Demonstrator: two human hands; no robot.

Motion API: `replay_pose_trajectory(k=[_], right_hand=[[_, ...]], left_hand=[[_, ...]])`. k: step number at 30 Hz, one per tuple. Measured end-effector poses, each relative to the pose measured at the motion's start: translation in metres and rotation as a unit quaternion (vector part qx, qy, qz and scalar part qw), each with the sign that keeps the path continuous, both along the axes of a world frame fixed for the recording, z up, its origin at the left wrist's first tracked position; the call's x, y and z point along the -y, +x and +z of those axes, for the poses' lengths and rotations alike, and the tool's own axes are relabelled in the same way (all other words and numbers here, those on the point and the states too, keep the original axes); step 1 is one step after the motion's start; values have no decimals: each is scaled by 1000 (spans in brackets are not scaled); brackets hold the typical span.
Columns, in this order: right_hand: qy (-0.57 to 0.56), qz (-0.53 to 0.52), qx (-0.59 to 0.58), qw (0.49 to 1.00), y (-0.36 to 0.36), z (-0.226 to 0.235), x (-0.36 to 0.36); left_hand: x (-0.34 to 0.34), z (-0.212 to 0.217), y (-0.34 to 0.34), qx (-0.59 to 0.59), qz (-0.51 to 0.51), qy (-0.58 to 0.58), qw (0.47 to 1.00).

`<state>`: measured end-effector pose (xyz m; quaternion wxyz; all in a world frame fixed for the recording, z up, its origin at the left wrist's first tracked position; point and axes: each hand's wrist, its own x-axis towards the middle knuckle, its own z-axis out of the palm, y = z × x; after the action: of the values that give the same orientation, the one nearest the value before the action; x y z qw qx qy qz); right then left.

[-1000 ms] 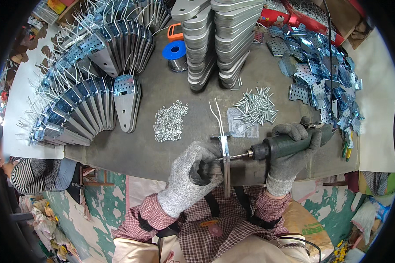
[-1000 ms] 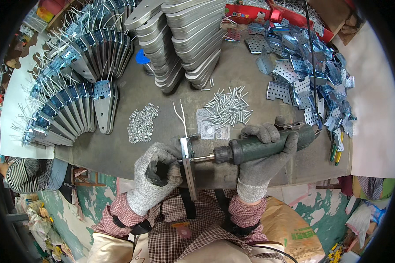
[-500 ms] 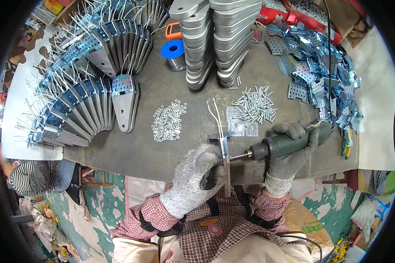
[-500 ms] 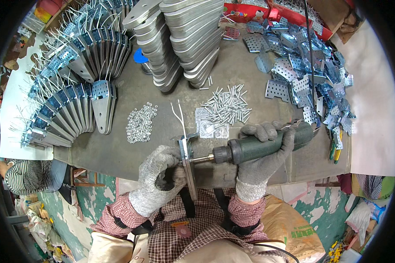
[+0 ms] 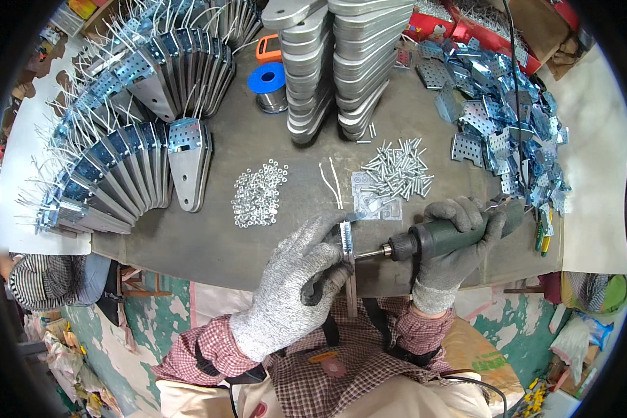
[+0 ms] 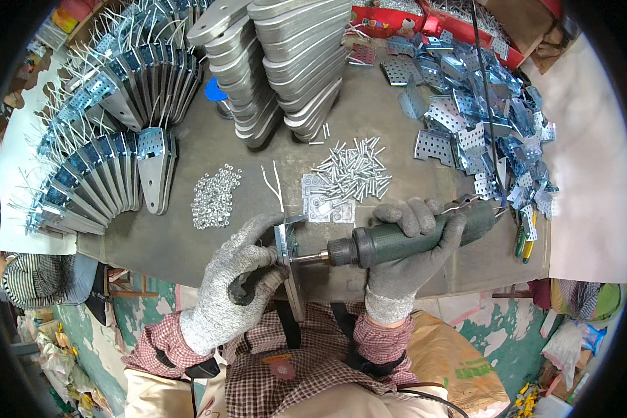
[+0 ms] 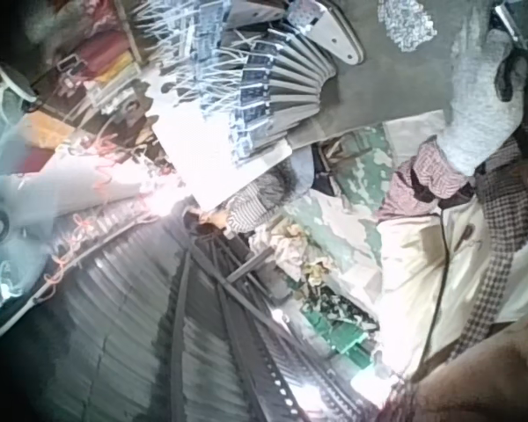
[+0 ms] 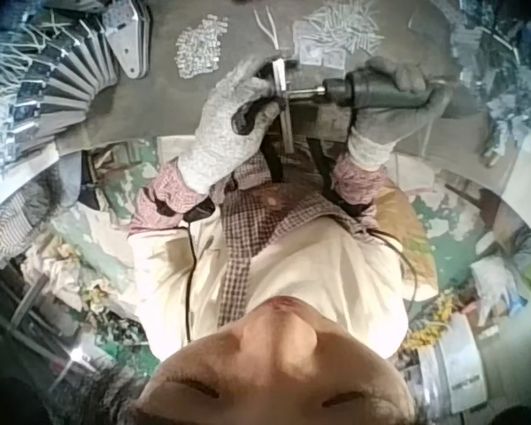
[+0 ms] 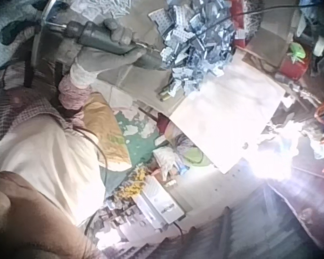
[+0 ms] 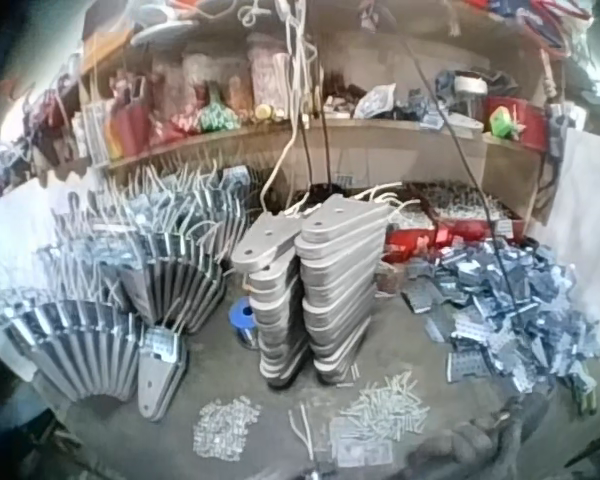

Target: The recorder is assembling small metal components using an electric screwdriver at a workbench.

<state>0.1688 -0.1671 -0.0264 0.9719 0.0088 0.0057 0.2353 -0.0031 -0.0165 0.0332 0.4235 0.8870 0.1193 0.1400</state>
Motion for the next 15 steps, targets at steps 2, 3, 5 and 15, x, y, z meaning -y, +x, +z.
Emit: replay_pose_trajectory(k=[2, 3, 5, 15], right_hand=[[35, 5, 11, 999, 0, -1, -1], [53, 7, 16, 998, 0, -2, 0], [48, 18, 2, 999, 0, -4, -1], [-189, -103, 28, 976, -1, 5, -7]], left_hand=[[8, -6, -4, -7, 32, -15, 999], [12, -10, -5, 7, 36, -10, 999], [14, -14, -5, 41, 42, 10, 998], [2, -35, -16, 18, 62, 86, 994]])
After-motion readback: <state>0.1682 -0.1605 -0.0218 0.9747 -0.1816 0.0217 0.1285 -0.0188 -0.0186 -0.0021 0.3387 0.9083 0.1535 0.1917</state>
